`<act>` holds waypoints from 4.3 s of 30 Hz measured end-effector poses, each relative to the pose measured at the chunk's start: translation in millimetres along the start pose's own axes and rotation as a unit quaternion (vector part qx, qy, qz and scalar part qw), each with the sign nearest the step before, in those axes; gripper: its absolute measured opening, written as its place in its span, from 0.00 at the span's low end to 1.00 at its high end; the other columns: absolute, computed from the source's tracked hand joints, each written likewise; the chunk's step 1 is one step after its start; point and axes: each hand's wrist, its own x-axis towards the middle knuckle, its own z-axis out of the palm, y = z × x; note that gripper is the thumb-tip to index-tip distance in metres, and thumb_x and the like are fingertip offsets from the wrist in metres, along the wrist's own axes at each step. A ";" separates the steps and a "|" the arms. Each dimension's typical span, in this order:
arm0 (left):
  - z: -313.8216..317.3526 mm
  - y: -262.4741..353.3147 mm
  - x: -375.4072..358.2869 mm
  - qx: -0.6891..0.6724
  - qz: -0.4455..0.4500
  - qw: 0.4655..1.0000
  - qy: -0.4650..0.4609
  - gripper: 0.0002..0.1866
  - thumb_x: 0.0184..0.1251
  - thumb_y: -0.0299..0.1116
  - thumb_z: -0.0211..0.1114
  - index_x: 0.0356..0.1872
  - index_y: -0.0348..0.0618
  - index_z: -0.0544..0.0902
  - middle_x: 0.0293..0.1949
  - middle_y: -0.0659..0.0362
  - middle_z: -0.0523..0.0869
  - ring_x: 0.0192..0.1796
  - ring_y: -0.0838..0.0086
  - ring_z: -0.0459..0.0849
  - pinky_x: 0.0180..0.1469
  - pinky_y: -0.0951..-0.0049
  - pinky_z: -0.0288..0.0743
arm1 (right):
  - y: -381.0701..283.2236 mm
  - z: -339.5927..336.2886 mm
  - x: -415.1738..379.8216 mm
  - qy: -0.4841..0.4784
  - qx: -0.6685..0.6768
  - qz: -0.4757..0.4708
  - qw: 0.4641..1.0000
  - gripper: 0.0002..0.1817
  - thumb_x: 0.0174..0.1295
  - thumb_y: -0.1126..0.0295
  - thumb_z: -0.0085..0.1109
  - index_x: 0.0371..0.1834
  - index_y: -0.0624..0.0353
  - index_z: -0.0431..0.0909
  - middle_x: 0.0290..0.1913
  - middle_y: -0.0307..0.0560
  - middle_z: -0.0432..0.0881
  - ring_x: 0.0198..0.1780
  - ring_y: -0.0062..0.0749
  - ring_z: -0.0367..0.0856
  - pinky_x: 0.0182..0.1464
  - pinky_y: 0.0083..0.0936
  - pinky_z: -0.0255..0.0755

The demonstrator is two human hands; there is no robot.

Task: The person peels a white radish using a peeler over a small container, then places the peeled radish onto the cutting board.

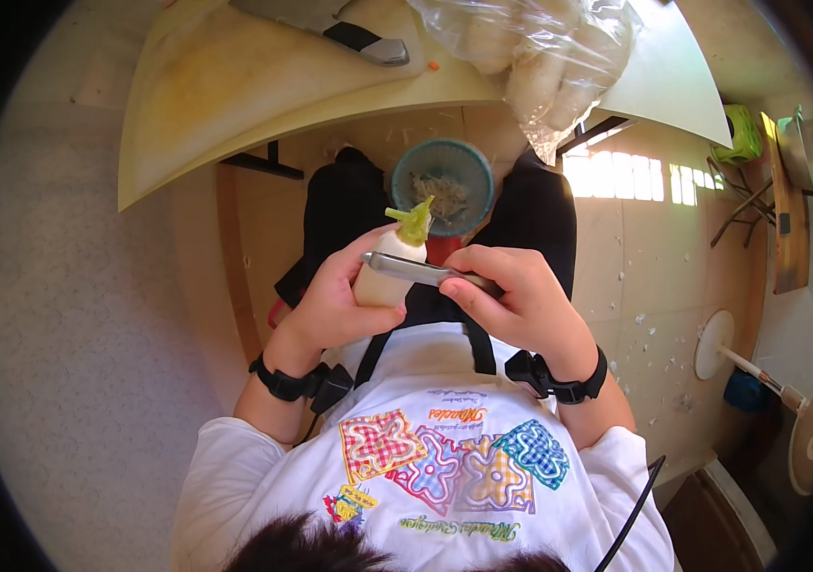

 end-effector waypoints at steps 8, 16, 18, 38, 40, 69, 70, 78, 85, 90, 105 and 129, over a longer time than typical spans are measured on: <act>-0.5 -5.6 -3.3 0.037 0.004 0.999 -0.007 0.43 0.45 0.26 0.71 0.70 0.36 0.69 0.68 0.53 0.71 0.69 0.71 0.71 0.69 0.70 0.64 | -0.6 2.9 2.6 -0.004 0.004 -0.004 1.000 0.07 0.63 0.71 0.66 0.38 0.63 0.81 0.23 0.46 0.75 0.20 0.29 0.72 0.26 0.23 0.65; -2.8 -8.3 -10.5 0.066 0.019 0.997 0.028 0.42 0.47 0.23 0.71 0.70 0.37 0.69 0.55 0.60 0.78 0.54 0.78 0.77 0.54 0.74 0.72 | 10.7 0.1 -0.3 -0.012 0.005 0.003 1.000 0.07 0.64 0.71 0.66 0.37 0.64 0.81 0.21 0.45 0.73 0.20 0.26 0.68 0.25 0.22 0.63; -1.5 -6.3 -12.4 0.071 0.006 0.997 0.027 0.40 0.46 0.25 0.71 0.68 0.37 0.71 0.58 0.57 0.77 0.58 0.75 0.76 0.59 0.73 0.70 | 10.4 -0.1 -1.0 -0.020 0.017 0.009 1.000 0.07 0.64 0.70 0.65 0.37 0.65 0.81 0.21 0.44 0.73 0.20 0.23 0.67 0.25 0.22 0.62; 1.3 -0.8 -12.1 -0.142 -0.120 0.981 -0.046 0.40 0.52 0.23 0.72 0.70 0.42 0.68 0.41 0.62 0.81 0.38 0.81 0.82 0.39 0.76 0.78 | 28.8 0.1 -9.2 -0.014 0.207 0.044 0.977 0.08 0.68 0.71 0.60 0.36 0.67 0.80 0.20 0.31 0.70 0.22 0.12 0.61 0.25 0.16 0.55; 3.7 1.4 -9.9 -0.185 -0.104 0.975 -0.061 0.40 0.52 0.22 0.70 0.71 0.42 0.67 0.37 0.61 0.81 0.31 0.79 0.83 0.32 0.75 0.78 | 29.9 2.6 -8.9 -0.023 0.187 0.043 0.981 0.08 0.67 0.71 0.60 0.36 0.67 0.80 0.20 0.32 0.69 0.22 0.12 0.60 0.24 0.17 0.55; 2.2 -2.7 -13.9 -0.103 -0.127 0.984 -0.075 0.37 0.47 0.24 0.69 0.65 0.40 0.72 0.44 0.62 0.81 0.41 0.80 0.81 0.45 0.75 0.77 | 26.2 8.9 1.1 -0.016 0.070 0.014 0.997 0.10 0.64 0.69 0.67 0.39 0.66 0.83 0.19 0.41 0.74 0.19 0.17 0.66 0.24 0.20 0.60; 2.3 -1.1 -14.3 -0.097 -0.127 0.983 -0.090 0.34 0.48 0.24 0.68 0.63 0.40 0.73 0.41 0.59 0.82 0.35 0.78 0.84 0.38 0.74 0.80 | 31.0 8.5 0.9 -0.005 0.072 0.011 0.997 0.10 0.64 0.68 0.66 0.38 0.66 0.82 0.19 0.41 0.74 0.19 0.18 0.66 0.24 0.20 0.61; 13.4 -1.9 -7.4 -0.065 -0.073 0.985 -0.143 0.38 0.49 0.23 0.69 0.67 0.40 0.73 0.61 0.61 0.77 0.49 0.82 0.78 0.49 0.77 0.76 | 55.3 15.7 -4.2 0.081 0.175 0.116 0.974 0.13 0.72 0.64 0.58 0.37 0.66 0.81 0.20 0.35 0.75 0.21 0.14 0.70 0.24 0.16 0.62; 5.2 2.0 -9.2 -0.100 -0.111 0.983 -0.106 0.40 0.48 0.24 0.70 0.70 0.38 0.70 0.71 0.57 0.72 0.41 0.80 0.83 0.42 0.76 0.79 | 52.6 -3.3 -14.4 0.114 0.222 0.147 0.957 0.14 0.76 0.63 0.51 0.36 0.61 0.77 0.19 0.30 0.69 0.19 0.10 0.63 0.22 0.13 0.54; 6.8 9.9 -3.4 -0.131 -0.122 0.979 -0.094 0.40 0.47 0.26 0.72 0.68 0.42 0.71 0.53 0.65 0.80 0.49 0.83 0.77 0.52 0.77 0.73 | 42.3 2.1 -16.4 0.118 0.279 0.140 0.943 0.09 0.72 0.67 0.56 0.41 0.62 0.80 0.19 0.27 0.67 0.20 0.09 0.61 0.23 0.12 0.51; 5.9 0.9 6.6 0.288 0.080 0.954 -0.016 0.36 0.46 0.23 0.66 0.64 0.42 0.73 0.74 0.46 0.66 0.73 0.57 0.70 0.67 0.68 0.67 | 26.3 2.7 -4.8 0.079 0.232 0.128 0.961 0.09 0.64 0.71 0.67 0.44 0.63 0.83 0.22 0.23 0.67 0.22 0.06 0.57 0.25 0.11 0.47; 2.6 22.5 8.0 0.147 0.047 0.982 -0.110 0.39 0.47 0.22 0.68 0.68 0.40 0.70 0.58 0.58 0.79 0.60 0.72 0.77 0.64 0.71 0.68 | 51.1 1.2 14.8 0.081 0.166 0.185 0.965 0.08 0.62 0.70 0.67 0.38 0.64 0.84 0.26 0.32 0.79 0.28 0.12 0.70 0.29 0.16 0.63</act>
